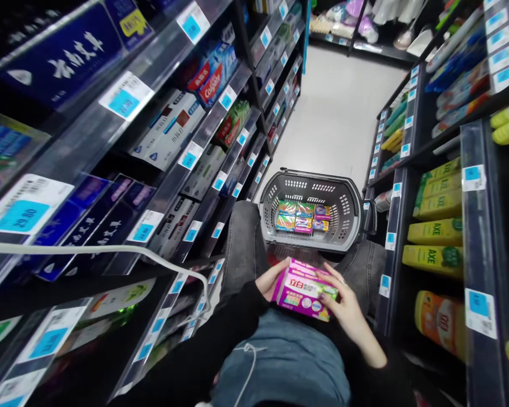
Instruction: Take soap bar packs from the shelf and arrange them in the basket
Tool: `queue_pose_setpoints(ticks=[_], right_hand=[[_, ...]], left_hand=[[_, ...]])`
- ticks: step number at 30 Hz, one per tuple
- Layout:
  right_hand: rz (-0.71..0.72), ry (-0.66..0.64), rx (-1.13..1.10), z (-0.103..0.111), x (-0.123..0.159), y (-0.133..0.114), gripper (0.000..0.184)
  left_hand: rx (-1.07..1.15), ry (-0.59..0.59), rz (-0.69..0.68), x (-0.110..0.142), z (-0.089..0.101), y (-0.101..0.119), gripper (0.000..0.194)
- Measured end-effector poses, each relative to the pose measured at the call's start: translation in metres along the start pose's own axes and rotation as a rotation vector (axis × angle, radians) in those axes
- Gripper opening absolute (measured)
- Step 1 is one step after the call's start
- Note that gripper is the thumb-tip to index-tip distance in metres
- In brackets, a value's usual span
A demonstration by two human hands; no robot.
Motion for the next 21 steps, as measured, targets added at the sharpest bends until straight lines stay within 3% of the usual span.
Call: queue_pose_setpoints(ticks=[3, 7, 9, 11, 13, 16, 19, 21], right_hand=[[-0.105, 0.041, -0.034, -0.013, 0.002, 0.024, 0.043], [-0.289, 0.216, -0.048, -0.010, -0.011, 0.038, 0.047], [-0.386, 0.252, -0.021, 0.000, -0.022, 0.040, 0.049], [-0.463, 0.210, -0.018, 0.015, -0.037, 0.039, 0.051], [-0.489, 0.136, -0.056, 0.038, -0.057, 0.038, 0.054], [-0.457, 0.009, -0.002, 0.086, -0.097, 0.040, 0.060], [-0.348, -0.165, 0.371, 0.125, -0.156, 0.055, 0.047], [-0.252, -0.287, 0.714, 0.130, -0.203, 0.076, 0.032]], left_hand=[[0.034, 0.134, 0.080, -0.019, 0.013, -0.004, 0.073], [-0.164, 0.563, -0.060, -0.051, 0.020, 0.007, 0.054], [-0.272, 0.650, -0.105, -0.068, 0.023, 0.015, 0.056], [-0.347, 0.656, -0.130, -0.086, 0.028, 0.029, 0.057], [-0.383, 0.641, -0.115, -0.101, 0.036, 0.052, 0.055], [-0.448, 0.572, -0.060, -0.110, 0.053, 0.104, 0.053], [-0.581, 0.561, -0.116, -0.097, 0.077, 0.164, 0.052], [-0.514, 0.618, -0.216, -0.081, 0.095, 0.194, 0.054]])
Point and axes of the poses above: each hand's wrist, its own x-axis away from the middle knuckle, its own z-axis out of the back of the hand, y = z × x, the point moved 1 cm from there along -x, towards the middle knuckle, and after that the axes turned 4 degrees about -y, right-handed, at the moved point
